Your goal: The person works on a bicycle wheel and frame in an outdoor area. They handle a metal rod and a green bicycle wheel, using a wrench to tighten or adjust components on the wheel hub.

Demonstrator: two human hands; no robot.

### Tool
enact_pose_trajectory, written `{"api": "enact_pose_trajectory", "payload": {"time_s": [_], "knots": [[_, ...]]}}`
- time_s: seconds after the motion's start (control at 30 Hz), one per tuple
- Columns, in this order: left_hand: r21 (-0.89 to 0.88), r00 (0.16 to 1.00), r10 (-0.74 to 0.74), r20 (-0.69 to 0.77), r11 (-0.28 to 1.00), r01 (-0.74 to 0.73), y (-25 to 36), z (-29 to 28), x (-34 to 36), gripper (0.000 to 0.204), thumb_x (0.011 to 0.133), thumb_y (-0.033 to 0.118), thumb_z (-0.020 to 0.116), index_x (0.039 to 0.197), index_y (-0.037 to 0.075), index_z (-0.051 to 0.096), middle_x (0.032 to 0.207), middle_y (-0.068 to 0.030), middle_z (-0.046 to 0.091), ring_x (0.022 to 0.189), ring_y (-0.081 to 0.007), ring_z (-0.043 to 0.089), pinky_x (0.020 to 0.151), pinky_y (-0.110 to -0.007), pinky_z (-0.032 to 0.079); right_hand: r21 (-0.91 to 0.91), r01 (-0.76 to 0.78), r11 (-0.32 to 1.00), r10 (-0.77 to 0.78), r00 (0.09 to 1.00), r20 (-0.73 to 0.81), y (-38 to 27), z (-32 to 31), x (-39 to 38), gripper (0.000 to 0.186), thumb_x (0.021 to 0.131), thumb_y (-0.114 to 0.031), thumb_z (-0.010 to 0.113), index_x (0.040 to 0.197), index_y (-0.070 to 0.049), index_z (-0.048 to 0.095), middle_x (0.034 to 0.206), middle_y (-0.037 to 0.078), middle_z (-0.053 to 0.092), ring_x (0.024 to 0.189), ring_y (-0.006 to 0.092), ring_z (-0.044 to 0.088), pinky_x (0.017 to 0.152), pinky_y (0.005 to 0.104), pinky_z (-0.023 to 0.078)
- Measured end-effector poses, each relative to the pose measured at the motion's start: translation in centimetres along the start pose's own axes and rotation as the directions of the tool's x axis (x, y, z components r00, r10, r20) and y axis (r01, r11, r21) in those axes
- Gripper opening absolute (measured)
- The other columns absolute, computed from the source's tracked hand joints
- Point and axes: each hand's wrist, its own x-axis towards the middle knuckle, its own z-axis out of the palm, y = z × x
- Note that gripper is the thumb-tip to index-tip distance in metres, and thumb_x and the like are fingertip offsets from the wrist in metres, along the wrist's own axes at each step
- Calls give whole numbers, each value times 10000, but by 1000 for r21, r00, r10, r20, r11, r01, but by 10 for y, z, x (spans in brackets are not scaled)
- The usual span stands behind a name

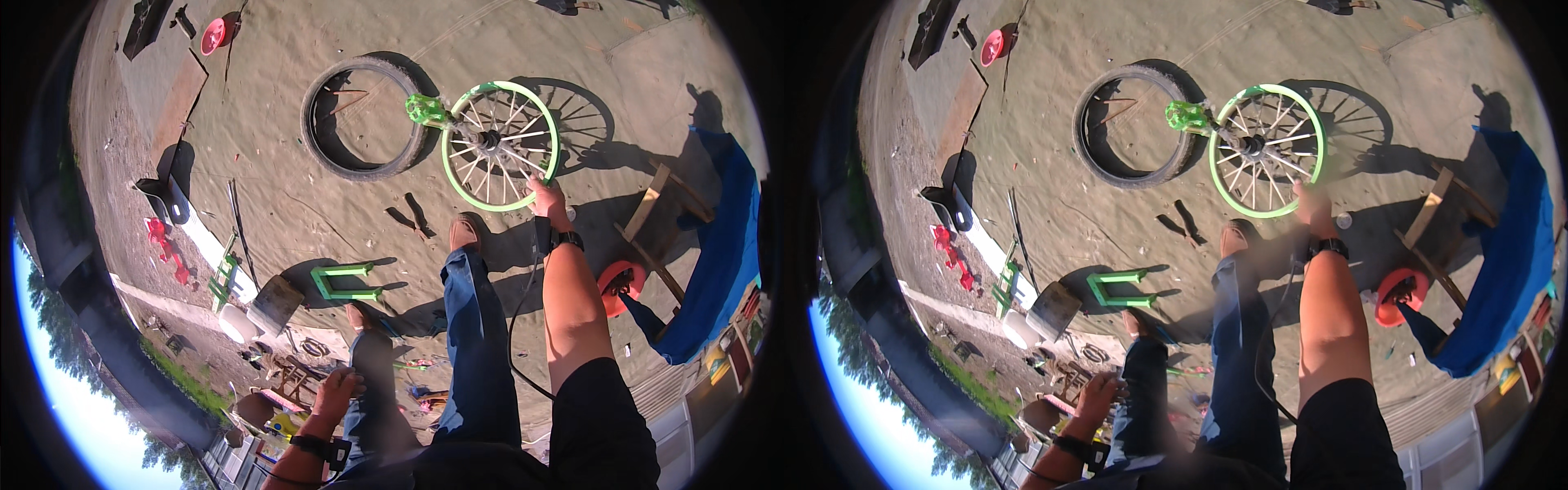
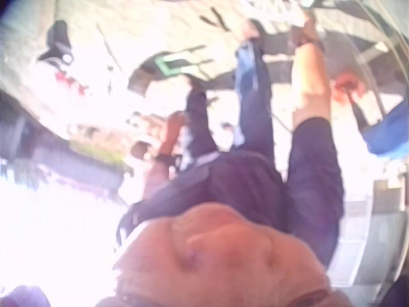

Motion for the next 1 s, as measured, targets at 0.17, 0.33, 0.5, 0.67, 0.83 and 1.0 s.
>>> {"api": "enact_pose_trajectory", "payload": {"time_s": [0.17, 0.33, 0.5, 0.67, 0.83, 1.0], "knots": [[-56, 999, 20, 39, 998, -18, -8, 11, 3, 340, 978, 160, 536, 1248, -46, 512, 1025, -121, 687, 854, -186, 695, 734, -283, 543, 268, -76, 960, 78, 997, 3, -19, 14, -21, 293, 829, -6, 678, 1065, 39, 510, 971, 136, 611, 794, 258, 668, 741, 359, 594], [-33, 998, 49, 49, 998, -47, 7, 13, -2, 342, 983, 182, 542, 1249, -31, 516, 1029, -103, 688, 861, -172, 692, 722, -276, 530, 82, 121, 989, -113, 990, -86, -60, 57, -68, 326, 828, -26, 670, 1105, 52, 517, 948, 125, 648, 761, 251, 706, 650, 340, 547], [-95, 987, 149, 63, 985, -143, 29, 7, 8, 352, 980, 207, 554, 1245, -23, 525, 1049, -89, 678, 891, -153, 675, 746, -271, 514, -351, 252, 902, -277, 961, -20, -83, 35, -118, 313, 793, -133, 684, 1023, 46, 572, 881, 154, 650, 773, 223, 620, 694, 366, 486], [-68, 927, 373, 34, 927, -370, 82, 1, 10, 366, 957, 219, 607, 1203, -46, 552, 1009, -84, 677, 890, -148, 668, 732, -268, 504, -357, 354, 864, -324, 935, 143, -161, 31, -242, 222, 852, -79, 668, 1044, 8, 597, 875, 59, 638, 787, 117, 575, 716, 284, 486], [-275, 802, 597, -12, 769, -577, 110, -21, 12, 562, 921, 268, 691, 1315, -63, 465, 1245, -151, 596, 1149, -200, 576, 969, -308, 469, -351, 399, 847, -330, 913, 241, -196, 35, -331, 199, 873, 29, 612, 1069, 10, 583, 980, 57, 650, 879, 113, 614, 777, 258, 493], [-503, 774, 633, -22, 662, -556, 113, -57, -6, 701, 882, 195, 737, 1394, -98, 359, 1374, -212, 495, 1282, -260, 487, 1068, -355, 407, -556, 480, 678, -320, 874, 365, -223, 66, -404, 231, 886, 64, 548, 1114, 30, 562, 1028, 91, 663, 936, 150, 643, 858, 278, 506]]}}
